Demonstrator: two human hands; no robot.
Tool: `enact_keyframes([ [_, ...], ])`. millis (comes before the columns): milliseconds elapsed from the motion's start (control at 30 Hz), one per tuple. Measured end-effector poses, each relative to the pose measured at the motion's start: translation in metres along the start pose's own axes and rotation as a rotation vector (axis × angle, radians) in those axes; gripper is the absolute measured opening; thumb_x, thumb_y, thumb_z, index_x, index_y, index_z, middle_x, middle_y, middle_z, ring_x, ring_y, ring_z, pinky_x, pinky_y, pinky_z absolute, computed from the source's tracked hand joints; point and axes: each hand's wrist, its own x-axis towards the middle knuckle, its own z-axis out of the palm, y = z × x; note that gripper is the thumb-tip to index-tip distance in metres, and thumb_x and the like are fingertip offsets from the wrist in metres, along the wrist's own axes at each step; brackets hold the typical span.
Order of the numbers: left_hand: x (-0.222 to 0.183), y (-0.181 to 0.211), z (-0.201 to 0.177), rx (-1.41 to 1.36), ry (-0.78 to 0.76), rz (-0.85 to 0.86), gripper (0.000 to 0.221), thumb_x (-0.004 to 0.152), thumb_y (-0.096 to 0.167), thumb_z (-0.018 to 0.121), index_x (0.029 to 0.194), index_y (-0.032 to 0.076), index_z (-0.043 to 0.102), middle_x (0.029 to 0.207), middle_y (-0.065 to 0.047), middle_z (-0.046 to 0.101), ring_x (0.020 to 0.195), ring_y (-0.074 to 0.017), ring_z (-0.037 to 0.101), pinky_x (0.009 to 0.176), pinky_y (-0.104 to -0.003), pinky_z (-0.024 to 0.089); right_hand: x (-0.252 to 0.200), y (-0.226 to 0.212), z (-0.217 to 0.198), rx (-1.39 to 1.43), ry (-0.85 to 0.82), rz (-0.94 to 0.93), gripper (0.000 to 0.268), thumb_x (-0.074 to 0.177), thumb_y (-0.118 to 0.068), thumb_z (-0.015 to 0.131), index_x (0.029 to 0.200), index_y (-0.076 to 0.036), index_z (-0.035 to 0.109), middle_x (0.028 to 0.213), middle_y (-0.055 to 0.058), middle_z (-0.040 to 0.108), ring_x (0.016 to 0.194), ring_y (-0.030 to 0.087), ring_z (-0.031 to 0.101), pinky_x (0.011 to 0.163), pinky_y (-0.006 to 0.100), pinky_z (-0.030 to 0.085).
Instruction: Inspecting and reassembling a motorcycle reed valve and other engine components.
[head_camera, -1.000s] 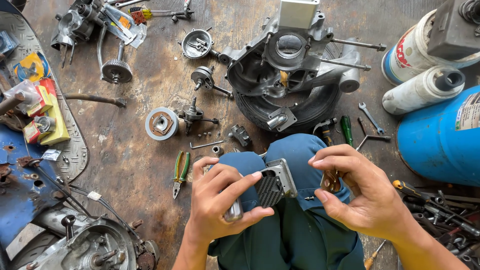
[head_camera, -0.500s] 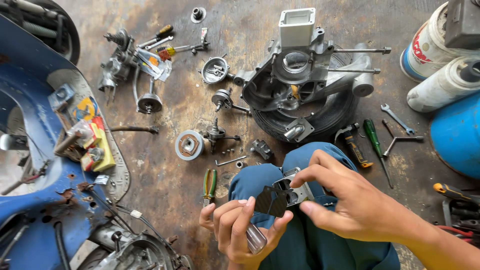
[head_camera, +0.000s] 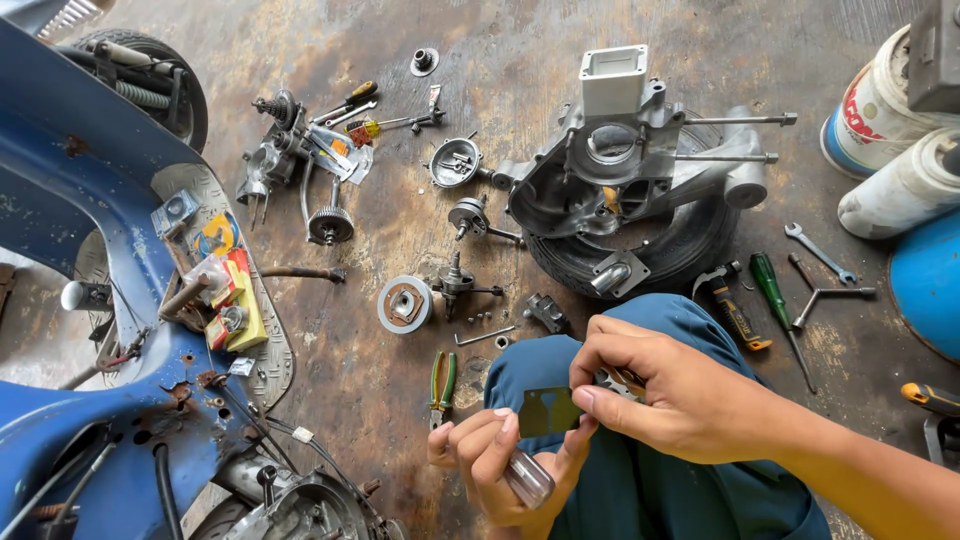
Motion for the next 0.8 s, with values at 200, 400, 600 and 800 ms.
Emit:
enact_keyframes([
  [200, 0.007, 0.006, 0.001, -0.002, 0.022, -0.028, 0.062, 0.077, 0.054, 0.086, 0.111, 0.019, 0.049, 0.095, 0.008, 0.06, 0.085, -0.0097, 0.063, 0.109, -0.041, 0.033, 0.002, 0.005, 0.002, 0.058, -0.008, 0.033, 0.008, 0.092, -0.013, 0.068, 0.088, -0.007, 0.071, 0.086, 0.0, 0.063, 0.067, 0.011, 0.057, 0.058, 0.026, 0.048],
  [400, 0.008, 0.006, -0.001, 0.02, -0.013, -0.037, 0.065, 0.077, 0.058, 0.086, 0.112, 0.019, 0.047, 0.094, 0.007, 0.058, 0.086, -0.0101, 0.062, 0.11, -0.042, 0.03, -0.002, 0.01, -0.003, 0.07, 0.052, 0.086, 0.007, 0.094, -0.009, 0.067, 0.095, -0.008, 0.074, 0.08, -0.001, 0.059, 0.062, 0.009, 0.048, 0.053, 0.027, 0.042],
  [600, 0.005, 0.005, -0.003, 0.036, -0.075, -0.051, 0.068, 0.076, 0.06, 0.087, 0.113, 0.02, 0.046, 0.096, 0.008, 0.056, 0.089, -0.0105, 0.061, 0.112, -0.044, 0.027, -0.012, 0.016, -0.019, 0.083, 0.165, 0.143, 0.012, 0.093, -0.009, 0.066, 0.099, -0.006, 0.076, 0.074, 0.001, 0.06, 0.062, 0.01, 0.045, 0.053, 0.027, 0.037],
  [800, 0.01, 0.004, -0.002, 0.019, -0.069, -0.093, 0.062, 0.076, 0.052, 0.086, 0.108, 0.014, 0.05, 0.092, 0.005, 0.057, 0.081, -0.0124, 0.061, 0.108, -0.042, 0.03, -0.017, 0.024, -0.027, -0.07, 0.303, 0.058, 0.016, 0.096, -0.013, 0.06, 0.095, -0.007, 0.075, 0.083, -0.001, 0.057, 0.066, 0.01, 0.046, 0.058, 0.026, 0.039],
])
